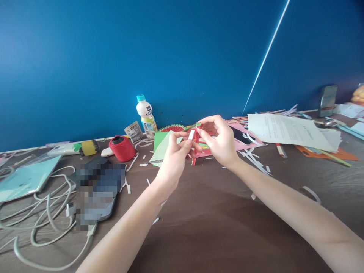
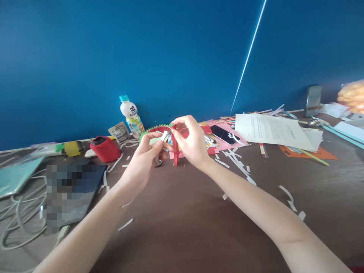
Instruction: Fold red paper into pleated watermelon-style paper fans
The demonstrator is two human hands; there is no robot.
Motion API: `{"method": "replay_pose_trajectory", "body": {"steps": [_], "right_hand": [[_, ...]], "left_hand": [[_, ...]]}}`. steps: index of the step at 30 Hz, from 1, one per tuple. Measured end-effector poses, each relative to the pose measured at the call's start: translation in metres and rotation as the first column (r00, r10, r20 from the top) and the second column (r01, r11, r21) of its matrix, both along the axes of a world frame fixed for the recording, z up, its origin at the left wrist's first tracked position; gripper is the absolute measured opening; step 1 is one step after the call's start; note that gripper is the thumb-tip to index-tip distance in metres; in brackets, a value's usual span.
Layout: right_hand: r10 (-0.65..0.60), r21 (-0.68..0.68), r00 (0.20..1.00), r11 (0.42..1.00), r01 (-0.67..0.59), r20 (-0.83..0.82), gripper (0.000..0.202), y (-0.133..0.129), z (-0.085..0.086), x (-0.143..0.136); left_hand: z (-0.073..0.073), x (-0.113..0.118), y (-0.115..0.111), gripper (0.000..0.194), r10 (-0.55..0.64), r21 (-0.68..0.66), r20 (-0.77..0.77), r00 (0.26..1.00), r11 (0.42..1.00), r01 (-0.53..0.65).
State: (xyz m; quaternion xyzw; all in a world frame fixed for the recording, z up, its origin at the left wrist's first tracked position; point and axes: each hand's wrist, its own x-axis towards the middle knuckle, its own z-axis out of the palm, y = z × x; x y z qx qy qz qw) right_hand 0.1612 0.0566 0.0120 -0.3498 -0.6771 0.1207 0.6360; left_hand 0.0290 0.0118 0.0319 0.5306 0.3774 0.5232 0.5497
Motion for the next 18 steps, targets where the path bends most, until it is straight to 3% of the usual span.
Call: {"method": "replay_pose_trajectory", "body": {"steps": [6, 12, 15, 18], "right_hand": [[-0.087, 0.124, 0.996, 0.989, 0.085, 0.013, 0.009, -0.001, 0.008, 0.007], [-0.152, 0.244, 0.983, 0.962, 0.124, 0.103, 0.011, -0.008, 0.014, 0.008], [-0.118, 0.19, 0.985, 0.977, 0.092, 0.127, 0.011, -0.008, 0.011, 0.005], [-0.012, 0.04, 0.996, 0.999, 0.008, 0.088, 0.01, -0.006, 0.007, 0.003]], "left_hand": [[0.0, -0.004, 0.002, 0.023, -0.001, 0.041, -0.063, 0.998, 0.999, 0.003], [0.012, -0.005, -0.006, 0.012, -0.048, 0.001, -0.057, 0.997, 0.999, 0.048], [0.015, -0.003, -0.01, 0.008, -0.064, 0.001, -0.057, 0.996, 0.998, 0.064], [0.014, -0.001, -0.011, 0.003, -0.063, -0.021, -0.055, 0.996, 0.998, 0.062]]}}
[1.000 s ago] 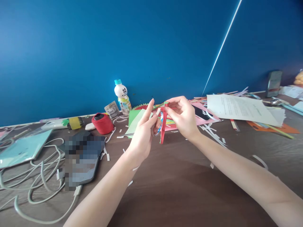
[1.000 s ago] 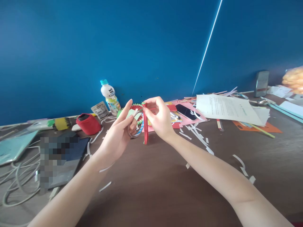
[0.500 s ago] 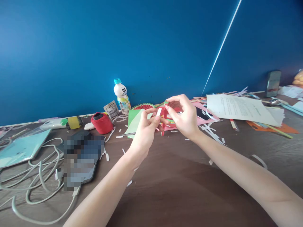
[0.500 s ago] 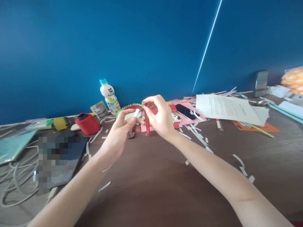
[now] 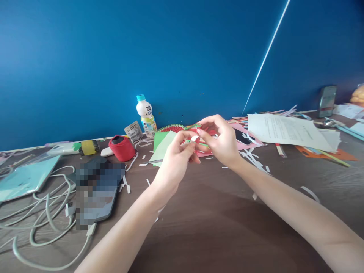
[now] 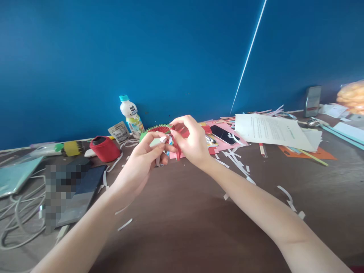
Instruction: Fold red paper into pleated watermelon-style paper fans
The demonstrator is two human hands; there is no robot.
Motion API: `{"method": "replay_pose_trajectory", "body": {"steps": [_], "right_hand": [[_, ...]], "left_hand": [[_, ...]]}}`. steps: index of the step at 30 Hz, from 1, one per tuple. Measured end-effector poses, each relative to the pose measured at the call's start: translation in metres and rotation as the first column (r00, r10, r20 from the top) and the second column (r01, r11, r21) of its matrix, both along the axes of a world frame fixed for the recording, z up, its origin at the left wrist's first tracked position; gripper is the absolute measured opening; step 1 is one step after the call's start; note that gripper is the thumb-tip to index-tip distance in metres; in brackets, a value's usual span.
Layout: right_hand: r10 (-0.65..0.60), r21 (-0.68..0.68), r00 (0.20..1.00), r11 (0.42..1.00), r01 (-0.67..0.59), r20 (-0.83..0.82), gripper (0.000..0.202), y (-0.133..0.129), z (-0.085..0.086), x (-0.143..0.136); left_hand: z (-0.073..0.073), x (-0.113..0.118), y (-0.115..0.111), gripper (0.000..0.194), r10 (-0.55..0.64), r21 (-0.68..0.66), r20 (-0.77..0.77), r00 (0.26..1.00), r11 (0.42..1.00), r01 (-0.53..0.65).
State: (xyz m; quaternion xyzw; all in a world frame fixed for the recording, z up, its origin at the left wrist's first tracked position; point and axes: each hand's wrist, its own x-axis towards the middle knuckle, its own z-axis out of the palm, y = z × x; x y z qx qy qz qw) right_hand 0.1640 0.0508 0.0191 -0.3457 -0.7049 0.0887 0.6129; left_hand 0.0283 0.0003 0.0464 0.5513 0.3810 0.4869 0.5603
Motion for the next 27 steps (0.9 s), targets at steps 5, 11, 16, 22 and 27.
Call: {"method": "replay_pose_trajectory", "body": {"steps": [5, 11, 16, 22, 27], "right_hand": [[0.09, -0.176, 0.993, 0.979, -0.102, -0.076, 0.01, -0.003, 0.001, -0.003], [0.155, -0.273, 0.982, 0.945, -0.178, -0.104, 0.012, -0.012, 0.008, -0.004], [0.188, -0.329, 0.976, 0.92, -0.214, -0.108, 0.01, -0.013, 0.01, -0.002], [0.193, -0.352, 0.97, 0.906, -0.234, -0.148, 0.011, -0.011, 0.013, -0.001], [0.184, -0.339, 0.972, 0.914, -0.224, -0.145, 0.011, -0.01, 0.012, -0.001]], "left_hand": [[-0.002, 0.001, 0.002, 0.005, 0.044, -0.068, 0.002, 0.999, 0.997, -0.044], [-0.005, -0.001, 0.002, 0.012, 0.027, -0.078, -0.014, 1.0, 0.997, -0.028], [-0.007, -0.003, 0.004, 0.015, -0.005, -0.076, 0.043, 0.999, 0.997, 0.008], [-0.005, -0.005, 0.004, 0.017, -0.015, -0.111, 0.07, 0.997, 0.994, 0.023], [-0.005, -0.006, 0.005, 0.016, 0.003, -0.131, 0.098, 0.995, 0.991, 0.01]]}}
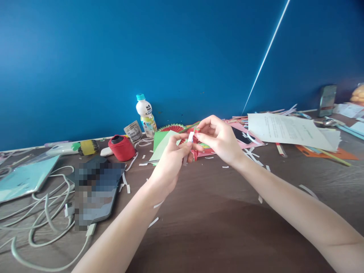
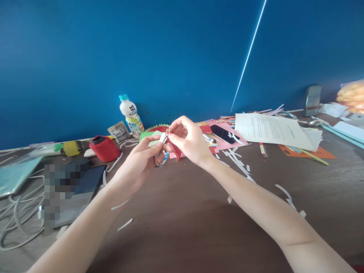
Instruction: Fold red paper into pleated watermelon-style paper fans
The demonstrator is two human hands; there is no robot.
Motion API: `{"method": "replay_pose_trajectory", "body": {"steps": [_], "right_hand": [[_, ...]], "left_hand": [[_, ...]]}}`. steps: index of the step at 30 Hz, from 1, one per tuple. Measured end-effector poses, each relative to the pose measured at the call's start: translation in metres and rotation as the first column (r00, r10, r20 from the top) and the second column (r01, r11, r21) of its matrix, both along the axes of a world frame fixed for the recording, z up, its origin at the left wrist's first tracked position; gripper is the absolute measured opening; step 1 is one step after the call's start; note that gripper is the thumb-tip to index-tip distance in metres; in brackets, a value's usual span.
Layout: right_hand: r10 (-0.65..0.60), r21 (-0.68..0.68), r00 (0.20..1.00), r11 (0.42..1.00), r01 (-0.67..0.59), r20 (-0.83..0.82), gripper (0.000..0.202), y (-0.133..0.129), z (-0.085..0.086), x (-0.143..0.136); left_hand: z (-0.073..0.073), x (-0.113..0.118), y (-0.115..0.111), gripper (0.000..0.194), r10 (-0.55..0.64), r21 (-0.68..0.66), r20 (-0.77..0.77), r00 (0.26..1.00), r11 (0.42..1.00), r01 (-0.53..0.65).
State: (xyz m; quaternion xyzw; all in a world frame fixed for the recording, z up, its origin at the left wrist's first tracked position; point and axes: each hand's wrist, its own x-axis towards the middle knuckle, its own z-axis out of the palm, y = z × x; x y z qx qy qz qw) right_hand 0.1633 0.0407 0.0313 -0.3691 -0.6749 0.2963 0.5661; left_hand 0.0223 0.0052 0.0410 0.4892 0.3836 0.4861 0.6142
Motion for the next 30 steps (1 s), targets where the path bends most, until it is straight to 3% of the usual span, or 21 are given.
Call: {"method": "replay_pose_trajectory", "body": {"steps": [13, 21, 30], "right_hand": [[-0.009, -0.007, 1.0, 1.0, 0.009, 0.003, 0.011, 0.001, -0.001, 0.001], [0.018, -0.015, 1.0, 1.0, -0.018, 0.013, 0.011, 0.002, -0.001, 0.001], [0.115, -0.05, 0.993, 0.992, -0.114, 0.018, 0.012, -0.002, 0.001, 0.002]], "left_hand": [[-0.001, 0.002, -0.001, 0.01, 0.057, 0.065, -0.062, 0.996, 0.997, -0.053], [0.001, 0.003, -0.002, 0.007, 0.048, 0.029, -0.045, 0.998, 0.998, -0.047], [-0.011, 0.004, 0.005, 0.018, 0.095, 0.062, -0.057, 0.994, 0.994, -0.091]]}}
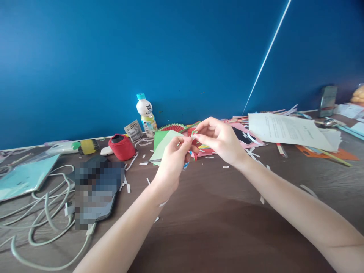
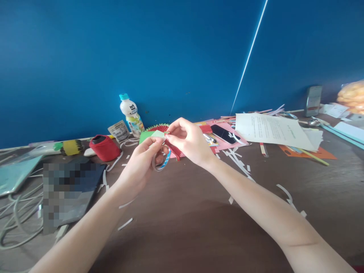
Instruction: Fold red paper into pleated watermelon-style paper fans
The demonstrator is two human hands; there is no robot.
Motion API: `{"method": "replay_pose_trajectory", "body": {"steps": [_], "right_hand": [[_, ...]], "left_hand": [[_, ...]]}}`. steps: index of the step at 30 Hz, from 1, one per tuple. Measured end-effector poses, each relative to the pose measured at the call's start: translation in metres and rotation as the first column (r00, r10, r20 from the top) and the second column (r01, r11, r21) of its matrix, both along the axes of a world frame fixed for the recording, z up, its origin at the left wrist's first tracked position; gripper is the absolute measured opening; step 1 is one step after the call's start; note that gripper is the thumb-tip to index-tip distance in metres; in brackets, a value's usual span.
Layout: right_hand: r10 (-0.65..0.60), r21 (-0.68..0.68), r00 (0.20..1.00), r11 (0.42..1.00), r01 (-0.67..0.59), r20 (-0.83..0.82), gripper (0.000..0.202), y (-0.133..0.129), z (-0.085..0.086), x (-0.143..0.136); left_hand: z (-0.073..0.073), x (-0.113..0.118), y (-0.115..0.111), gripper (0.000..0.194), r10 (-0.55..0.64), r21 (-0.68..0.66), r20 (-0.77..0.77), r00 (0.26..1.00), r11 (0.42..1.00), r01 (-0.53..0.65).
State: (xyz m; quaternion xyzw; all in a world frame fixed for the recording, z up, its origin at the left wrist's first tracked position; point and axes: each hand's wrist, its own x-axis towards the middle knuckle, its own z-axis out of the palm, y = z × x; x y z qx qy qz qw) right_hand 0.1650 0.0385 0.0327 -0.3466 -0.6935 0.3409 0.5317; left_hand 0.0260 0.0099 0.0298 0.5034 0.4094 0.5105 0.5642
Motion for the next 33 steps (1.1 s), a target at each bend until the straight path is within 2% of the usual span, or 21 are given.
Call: {"method": "replay_pose_trajectory", "body": {"steps": [8, 14, 22, 33], "right_hand": [[-0.001, 0.014, 1.0, 1.0, 0.001, 0.031, 0.007, -0.004, 0.004, 0.001], [0.007, 0.022, 0.999, 1.0, -0.008, 0.031, 0.007, -0.004, 0.002, 0.0], [-0.052, 0.031, 0.997, 0.998, 0.051, 0.054, 0.01, -0.01, 0.005, -0.002], [-0.124, 0.026, 0.991, 0.992, 0.122, 0.054, 0.014, -0.015, 0.008, -0.002]], "left_hand": [[0.002, 0.005, -0.003, 0.02, 0.094, 0.026, 0.016, 0.995, 0.995, -0.094], [0.002, 0.005, -0.004, 0.021, 0.079, 0.001, 0.08, 0.994, 0.997, -0.079], [0.003, 0.006, -0.005, 0.019, 0.079, -0.061, 0.127, 0.989, 0.996, -0.072], [0.008, 0.01, -0.01, 0.013, 0.11, -0.138, 0.109, 0.988, 0.986, -0.094]]}}
